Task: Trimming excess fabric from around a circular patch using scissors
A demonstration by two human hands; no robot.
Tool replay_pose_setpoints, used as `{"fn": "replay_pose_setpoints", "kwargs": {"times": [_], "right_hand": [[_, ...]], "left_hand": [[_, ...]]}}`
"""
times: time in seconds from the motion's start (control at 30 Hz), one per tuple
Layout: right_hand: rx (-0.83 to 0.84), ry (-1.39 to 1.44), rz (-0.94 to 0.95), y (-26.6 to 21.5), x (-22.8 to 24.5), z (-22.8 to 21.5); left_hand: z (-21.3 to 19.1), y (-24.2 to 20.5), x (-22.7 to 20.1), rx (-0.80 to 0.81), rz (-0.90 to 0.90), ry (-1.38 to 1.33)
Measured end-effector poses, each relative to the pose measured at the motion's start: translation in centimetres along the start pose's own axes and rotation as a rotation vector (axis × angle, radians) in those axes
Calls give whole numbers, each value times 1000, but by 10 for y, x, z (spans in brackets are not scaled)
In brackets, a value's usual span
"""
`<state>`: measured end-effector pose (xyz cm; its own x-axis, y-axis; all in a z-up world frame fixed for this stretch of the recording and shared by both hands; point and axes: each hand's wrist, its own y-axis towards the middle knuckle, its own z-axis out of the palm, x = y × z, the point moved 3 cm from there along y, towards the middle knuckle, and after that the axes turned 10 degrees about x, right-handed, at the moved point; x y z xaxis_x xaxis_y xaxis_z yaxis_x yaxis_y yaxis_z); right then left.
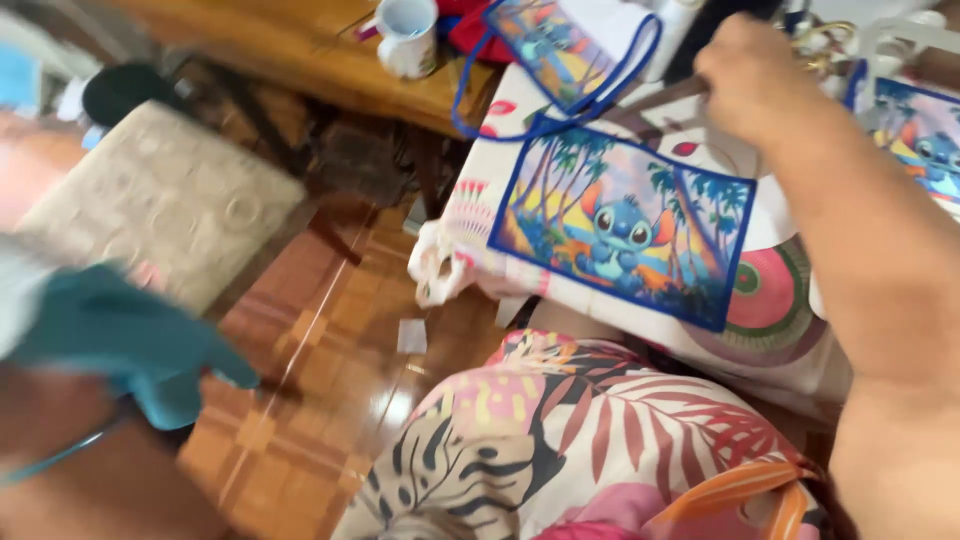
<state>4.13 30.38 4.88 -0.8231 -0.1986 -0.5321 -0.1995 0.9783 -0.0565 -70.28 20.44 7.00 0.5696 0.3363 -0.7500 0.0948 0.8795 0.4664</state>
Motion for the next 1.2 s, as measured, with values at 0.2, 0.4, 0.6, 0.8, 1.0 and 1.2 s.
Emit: {"fn": "replay_pose_setpoints", "kwargs": {"times": [0.2,0.4,0.6,0.8,1.0,1.2], "right_hand": [[-182,980,34,-131,100,-180],[320,1964,-490,-212,195,-183],[118,1749,-128,-227,184,-162],[342,1791,-123,-231,138,-115],[414,1655,-607,-237,147,-145],[697,1015,-348,-245,159,-165]], "left_hand": [[163,-61,97,-103,242,-181],[332,-101,155,677,189,1199],[341,-188,174,1103,311,1123],[287,-153,122,840,204,781],[275,-150,193,845,-258,706],[328,-130,207,1163,-111,407]]}}
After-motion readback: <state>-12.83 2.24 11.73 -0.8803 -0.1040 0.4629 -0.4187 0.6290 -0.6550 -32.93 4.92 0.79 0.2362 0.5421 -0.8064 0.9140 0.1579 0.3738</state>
